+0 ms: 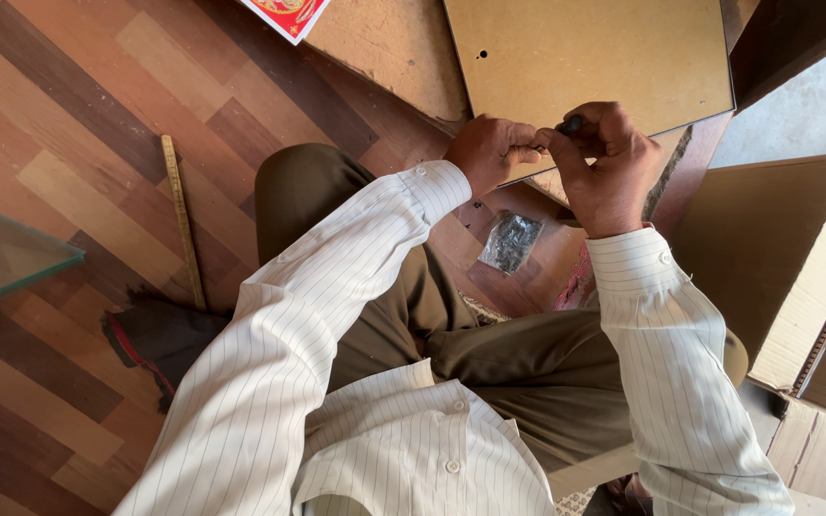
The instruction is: The person assembles a picture frame by placing a white backing sheet into a black frame, adding a printed image, and securing a cardboard back panel with screws. The person uses a screwdriver to fasten the back panel to the frame.
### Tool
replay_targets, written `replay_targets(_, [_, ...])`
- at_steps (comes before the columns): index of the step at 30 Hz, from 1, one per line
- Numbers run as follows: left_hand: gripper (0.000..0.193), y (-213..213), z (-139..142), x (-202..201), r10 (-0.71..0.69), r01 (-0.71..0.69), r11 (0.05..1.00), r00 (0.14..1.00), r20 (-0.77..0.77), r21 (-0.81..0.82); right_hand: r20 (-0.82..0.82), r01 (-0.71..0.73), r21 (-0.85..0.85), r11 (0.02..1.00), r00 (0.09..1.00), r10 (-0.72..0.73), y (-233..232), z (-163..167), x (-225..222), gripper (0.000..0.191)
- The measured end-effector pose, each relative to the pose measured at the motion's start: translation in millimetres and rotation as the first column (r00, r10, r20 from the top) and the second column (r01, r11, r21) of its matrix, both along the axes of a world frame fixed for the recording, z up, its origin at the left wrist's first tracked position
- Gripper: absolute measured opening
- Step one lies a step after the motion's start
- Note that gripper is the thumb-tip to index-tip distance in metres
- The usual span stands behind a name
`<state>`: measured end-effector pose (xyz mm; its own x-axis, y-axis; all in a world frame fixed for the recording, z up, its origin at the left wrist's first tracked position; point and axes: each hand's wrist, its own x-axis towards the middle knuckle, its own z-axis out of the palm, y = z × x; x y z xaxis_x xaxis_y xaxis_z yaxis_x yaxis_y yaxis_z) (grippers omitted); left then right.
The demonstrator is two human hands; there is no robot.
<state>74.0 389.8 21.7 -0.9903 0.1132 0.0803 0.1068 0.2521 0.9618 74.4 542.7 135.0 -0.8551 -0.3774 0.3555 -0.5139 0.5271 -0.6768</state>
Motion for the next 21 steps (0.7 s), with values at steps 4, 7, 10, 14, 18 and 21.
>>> replay_targets(4, [0.014,-1,-1,-1,-0.016,0.009,0.995,0.997,-0.075,-0.101,-0.059,-0.155,0.060,0.986,0.986,0.158,0,6,1,0.022])
replay_targets(7, [0.012,-1,-2,-1,-0.058,0.035,0.967,0.995,-0.085,-0.253,-0.018,-0.185,0.059,0.981,0.982,0.186,-1,6,1,0.020])
replay_targets(10, [0.013,1,-3,-1,-0.023,0.008,0.991,0.993,-0.113,-0.131,-0.073,-0.136,0.159,0.978,0.986,0.149,0,6,-1,0.013])
replay_targets(14, [0.019,1,-7,-3,0.023,-0.018,0.994,0.999,-0.044,0.110,-0.097,-0.090,0.103,0.991,0.990,0.100,0,2,0,0.013])
replay_targets(18, [0.020,1,-8,-5,0.027,-0.023,0.999,0.997,-0.072,0.049,-0.129,0.035,0.072,0.997,0.991,-0.026,-7,-7,5,0.013])
replay_targets(21, [0.023,0,-3,-6,0.019,-0.022,0.999,0.998,-0.068,-0.050,-0.188,0.120,0.049,0.992,0.976,-0.109,-11,-11,8,0.013])
